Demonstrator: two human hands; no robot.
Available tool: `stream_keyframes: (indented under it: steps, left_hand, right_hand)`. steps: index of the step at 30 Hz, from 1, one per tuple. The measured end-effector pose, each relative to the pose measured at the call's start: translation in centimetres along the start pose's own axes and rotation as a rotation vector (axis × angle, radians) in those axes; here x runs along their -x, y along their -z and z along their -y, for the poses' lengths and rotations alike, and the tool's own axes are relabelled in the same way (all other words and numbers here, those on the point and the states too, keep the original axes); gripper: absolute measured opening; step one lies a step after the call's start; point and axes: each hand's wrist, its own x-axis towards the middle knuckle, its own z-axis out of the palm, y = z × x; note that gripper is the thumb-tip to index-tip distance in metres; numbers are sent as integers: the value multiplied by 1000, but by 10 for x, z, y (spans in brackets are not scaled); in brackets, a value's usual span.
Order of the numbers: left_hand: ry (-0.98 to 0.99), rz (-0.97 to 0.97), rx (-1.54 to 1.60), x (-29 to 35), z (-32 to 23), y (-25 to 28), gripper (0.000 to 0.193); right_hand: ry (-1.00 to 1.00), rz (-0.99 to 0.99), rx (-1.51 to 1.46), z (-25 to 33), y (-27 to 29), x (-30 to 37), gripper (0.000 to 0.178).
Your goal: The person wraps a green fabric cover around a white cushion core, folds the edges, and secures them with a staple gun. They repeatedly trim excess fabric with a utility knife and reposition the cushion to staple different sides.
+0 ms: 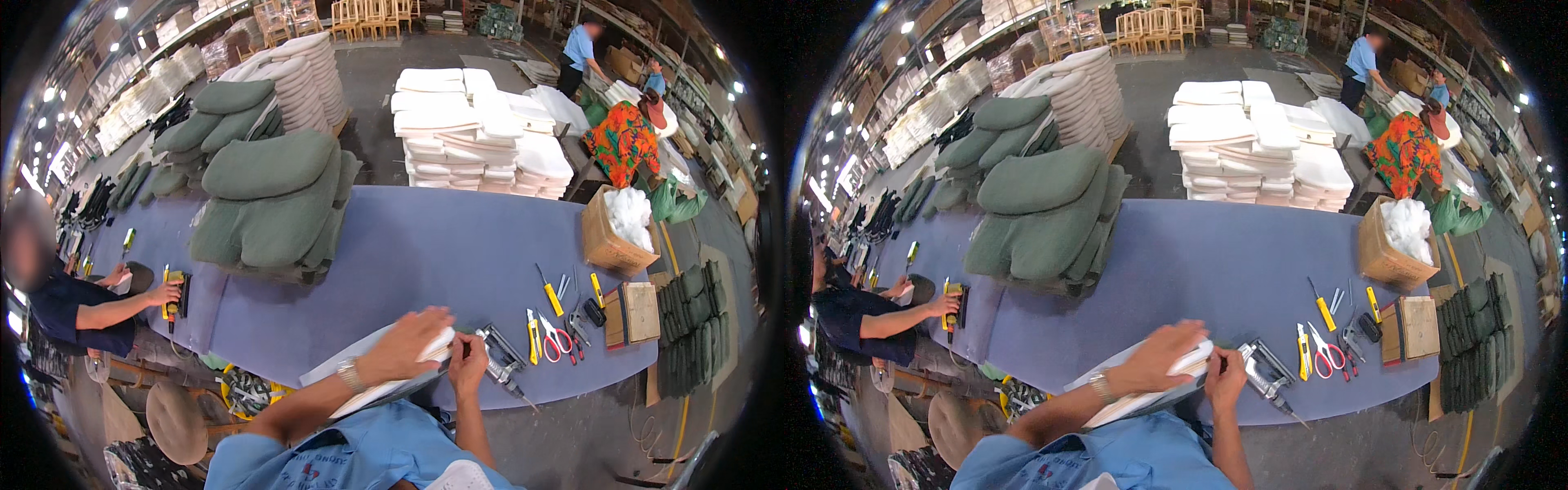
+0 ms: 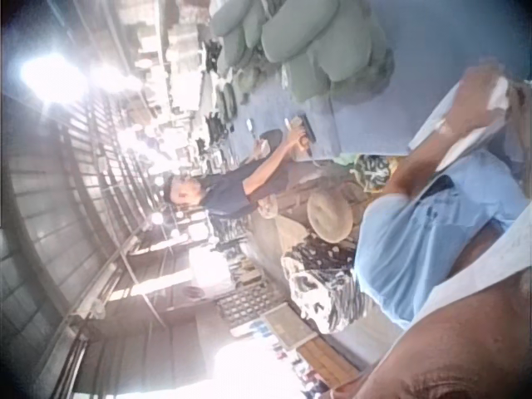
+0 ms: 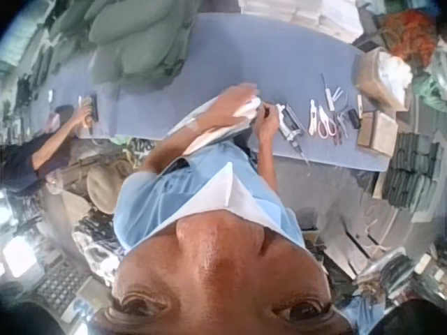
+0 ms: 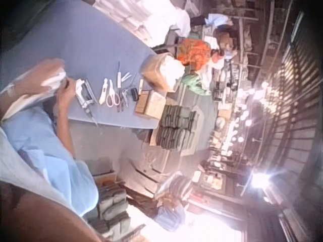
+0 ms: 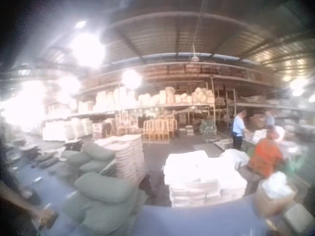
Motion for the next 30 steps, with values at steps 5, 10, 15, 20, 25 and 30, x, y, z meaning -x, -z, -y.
stream_keyframes:
  steps: [5,10,15,20,25,30]
  left_hand:
    - [122,313,17,-20,16,-69,107]
    - [121,218,209,-19,18,-81,93]
    - [98,148,219,-9,33,-100,90]
    - [164,229,242,-24,16,-80,95]
    - [131,336,277,-27,24,-85,91]
    - [93,248,294,-19,28,-93,75]
  right_hand:
    - [-45,-40,76,10,7,13,9]
    - [-199,-33,51,0,17,20,10]
    - [-209,-53,-15,-2,16,20,18]
    - [-250,-51,59,18,24,20,24]
    - [-232,-79,124,15,19,20,21]
    - [-154,-60,166,7,19,35,26]
